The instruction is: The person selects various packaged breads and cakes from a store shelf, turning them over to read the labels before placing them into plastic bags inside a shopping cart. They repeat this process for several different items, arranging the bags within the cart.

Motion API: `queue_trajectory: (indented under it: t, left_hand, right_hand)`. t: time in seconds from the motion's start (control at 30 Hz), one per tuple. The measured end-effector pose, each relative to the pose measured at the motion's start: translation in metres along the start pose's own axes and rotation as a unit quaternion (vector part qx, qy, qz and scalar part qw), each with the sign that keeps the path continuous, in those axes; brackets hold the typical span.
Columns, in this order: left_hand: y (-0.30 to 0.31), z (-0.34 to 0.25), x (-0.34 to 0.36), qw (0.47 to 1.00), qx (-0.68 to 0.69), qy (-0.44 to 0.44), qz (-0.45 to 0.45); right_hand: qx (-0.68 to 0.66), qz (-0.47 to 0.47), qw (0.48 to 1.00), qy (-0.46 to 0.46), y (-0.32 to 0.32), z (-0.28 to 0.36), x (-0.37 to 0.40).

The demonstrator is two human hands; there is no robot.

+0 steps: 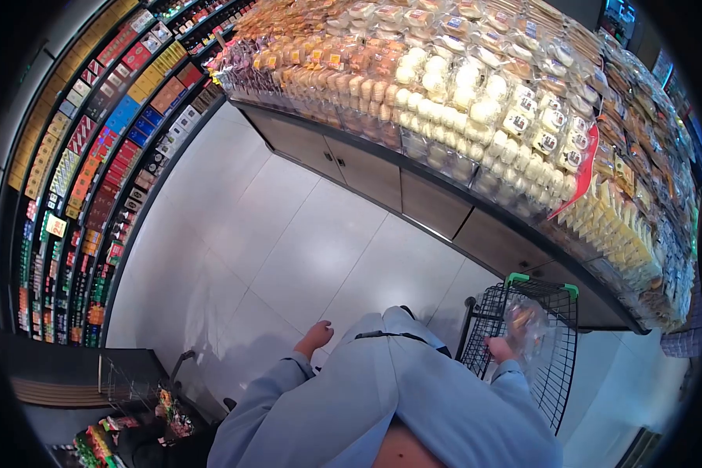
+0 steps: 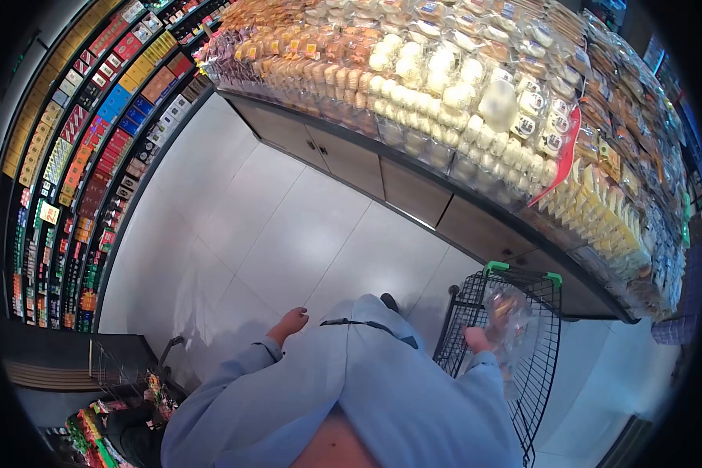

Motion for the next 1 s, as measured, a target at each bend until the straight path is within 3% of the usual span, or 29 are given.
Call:
queue_trajectory:
  t: [0.03, 0.13, 0.33, 0.43, 0.53, 0.57, 0.63, 0.77, 0.93, 1.0]
  left_hand:
    - [0.002, 0.004, -0.002, 1.0, -0.004, 0.011, 0.004]
    - [0.006, 0.026, -0.004, 0.999, -0.006, 0.044, 0.011]
    - [0.015, 0.093, -0.02, 0.996, 0.013, 0.082, -0.012]
    - [0.023, 0.131, -0.025, 0.995, 0.021, 0.09, -0.022]
    - [0.043, 0.164, -0.026, 0.995, 0.021, 0.096, -0.012]
    - [0.055, 0.176, -0.027, 0.995, 0.019, 0.099, -0.005]
    - [0.069, 0.211, -0.034, 0.993, 0.03, 0.116, -0.02]
    - [0.089, 0.292, -0.036, 0.984, 0.108, 0.136, -0.043]
    - [0.101, 0.394, -0.033, 0.992, 0.08, 0.093, -0.015]
    - [0.105, 0.417, -0.023, 0.988, 0.098, 0.115, -0.021]
  right_hand:
    - [0.046, 0.008, 0.999, 0.025, -0.002, -0.009, -0.016]
    - [-0.081, 0.021, 0.996, -0.007, -0.011, 0.019, -0.005]
    - [-0.196, -0.013, 0.979, -0.057, -0.034, 0.095, 0.013]
    - [-0.191, -0.064, 0.977, -0.064, -0.05, 0.129, 0.016]
    - [-0.112, -0.119, 0.987, -0.004, -0.062, 0.144, 0.0]
    - [0.012, -0.166, 0.986, -0.001, -0.067, 0.141, -0.009]
    - [0.256, -0.26, 0.931, 0.004, -0.078, 0.151, -0.019]
    - [0.28, -0.318, 0.905, -0.037, -0.121, 0.198, 0.004]
    - [0.234, -0.36, 0.901, -0.062, -0.176, 0.25, 0.019]
    - [0.255, -0.329, 0.909, -0.034, -0.194, 0.254, 0.011]
Point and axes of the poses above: each hand's wrist, its own x-axis away from the middle knuckle, its own y-axis out of the back of the hand, z = x × y, the point moved 2 cm from there along -x, towards the middle knuckle, and after that the axes turned 8 degrees about y, right-handed, at the moved point
